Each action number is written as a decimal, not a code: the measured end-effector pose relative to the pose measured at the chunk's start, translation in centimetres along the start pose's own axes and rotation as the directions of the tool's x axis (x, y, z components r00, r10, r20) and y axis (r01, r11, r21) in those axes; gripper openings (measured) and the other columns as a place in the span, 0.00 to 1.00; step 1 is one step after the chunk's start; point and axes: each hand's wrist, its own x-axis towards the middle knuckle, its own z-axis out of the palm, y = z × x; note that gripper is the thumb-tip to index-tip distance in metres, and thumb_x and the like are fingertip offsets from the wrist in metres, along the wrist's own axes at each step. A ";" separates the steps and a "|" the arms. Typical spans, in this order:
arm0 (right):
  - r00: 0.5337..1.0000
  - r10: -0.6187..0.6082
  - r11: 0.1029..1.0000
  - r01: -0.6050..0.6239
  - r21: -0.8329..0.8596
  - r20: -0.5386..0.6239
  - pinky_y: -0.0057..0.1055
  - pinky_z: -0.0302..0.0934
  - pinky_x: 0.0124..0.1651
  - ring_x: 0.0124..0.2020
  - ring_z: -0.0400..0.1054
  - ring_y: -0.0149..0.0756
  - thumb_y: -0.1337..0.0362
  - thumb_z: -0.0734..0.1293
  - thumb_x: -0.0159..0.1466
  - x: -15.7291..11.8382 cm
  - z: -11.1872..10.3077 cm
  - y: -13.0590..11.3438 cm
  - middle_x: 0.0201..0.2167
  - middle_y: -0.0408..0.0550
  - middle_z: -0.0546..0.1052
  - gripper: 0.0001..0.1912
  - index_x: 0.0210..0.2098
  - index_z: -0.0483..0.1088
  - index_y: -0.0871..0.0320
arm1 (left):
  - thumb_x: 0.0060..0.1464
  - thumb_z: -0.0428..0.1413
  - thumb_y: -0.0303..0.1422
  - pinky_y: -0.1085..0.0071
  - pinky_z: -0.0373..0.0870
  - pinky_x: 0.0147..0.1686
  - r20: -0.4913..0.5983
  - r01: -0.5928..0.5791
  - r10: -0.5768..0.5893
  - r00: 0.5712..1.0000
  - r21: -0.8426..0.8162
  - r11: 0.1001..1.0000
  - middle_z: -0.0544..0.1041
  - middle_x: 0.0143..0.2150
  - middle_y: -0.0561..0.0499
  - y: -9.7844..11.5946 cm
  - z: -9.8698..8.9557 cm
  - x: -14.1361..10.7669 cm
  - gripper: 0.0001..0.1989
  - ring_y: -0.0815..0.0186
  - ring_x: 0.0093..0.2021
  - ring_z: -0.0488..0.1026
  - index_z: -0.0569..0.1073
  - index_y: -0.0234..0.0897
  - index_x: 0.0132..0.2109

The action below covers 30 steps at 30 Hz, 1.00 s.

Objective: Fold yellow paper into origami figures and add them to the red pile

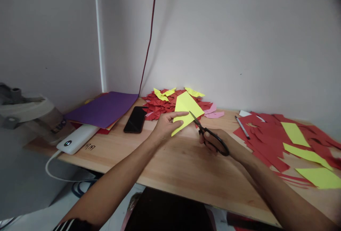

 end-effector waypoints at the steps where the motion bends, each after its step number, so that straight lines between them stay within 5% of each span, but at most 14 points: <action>1: 1.000 0.017 1.000 -0.017 0.005 -0.006 0.29 0.51 0.24 0.17 0.59 0.29 0.45 0.56 0.66 0.0 0.0 0.1 0.15 0.41 0.66 0.25 0.32 0.69 0.60 | 0.46 0.59 0.28 0.76 0.58 0.26 -0.004 0.000 0.000 1.000 0.000 1.000 0.78 0.35 0.45 0.0 0.0 0.0 0.20 0.73 0.27 0.66 0.78 0.32 0.49; 10: 0.994 0.105 0.994 -0.104 0.031 -0.043 0.27 0.48 0.21 0.14 0.57 0.28 0.42 0.57 0.64 0.1 0.3 0.7 0.11 0.40 0.65 0.27 0.31 0.70 0.60 | 0.46 0.59 0.29 0.75 0.60 0.27 0.018 -0.004 0.005 1.000 -0.030 1.000 0.79 0.37 0.44 -0.4 -0.2 0.2 0.20 0.72 0.28 0.67 0.78 0.34 0.49; 18: 0.999 -0.014 1.000 0.013 -0.026 -0.030 0.28 0.52 0.22 0.18 0.60 0.30 0.40 0.54 0.65 -0.1 0.4 0.7 0.17 0.43 0.69 0.28 0.34 0.68 0.59 | 0.48 0.59 0.30 0.76 0.57 0.26 0.032 -0.021 0.021 0.999 0.006 1.000 0.77 0.32 0.48 -0.3 -0.2 0.0 0.19 0.74 0.26 0.63 0.78 0.36 0.49; 30: 0.999 -0.031 0.999 0.032 0.020 -0.040 0.35 0.59 0.26 0.21 0.64 0.36 0.37 0.55 0.62 -0.9 0.7 -1.5 0.20 0.45 0.70 0.28 0.34 0.68 0.55 | 0.49 0.59 0.32 0.76 0.52 0.24 0.101 -0.061 0.051 0.994 0.097 0.993 0.77 0.31 0.49 -0.9 -0.2 0.0 0.19 0.75 0.22 0.58 0.78 0.37 0.50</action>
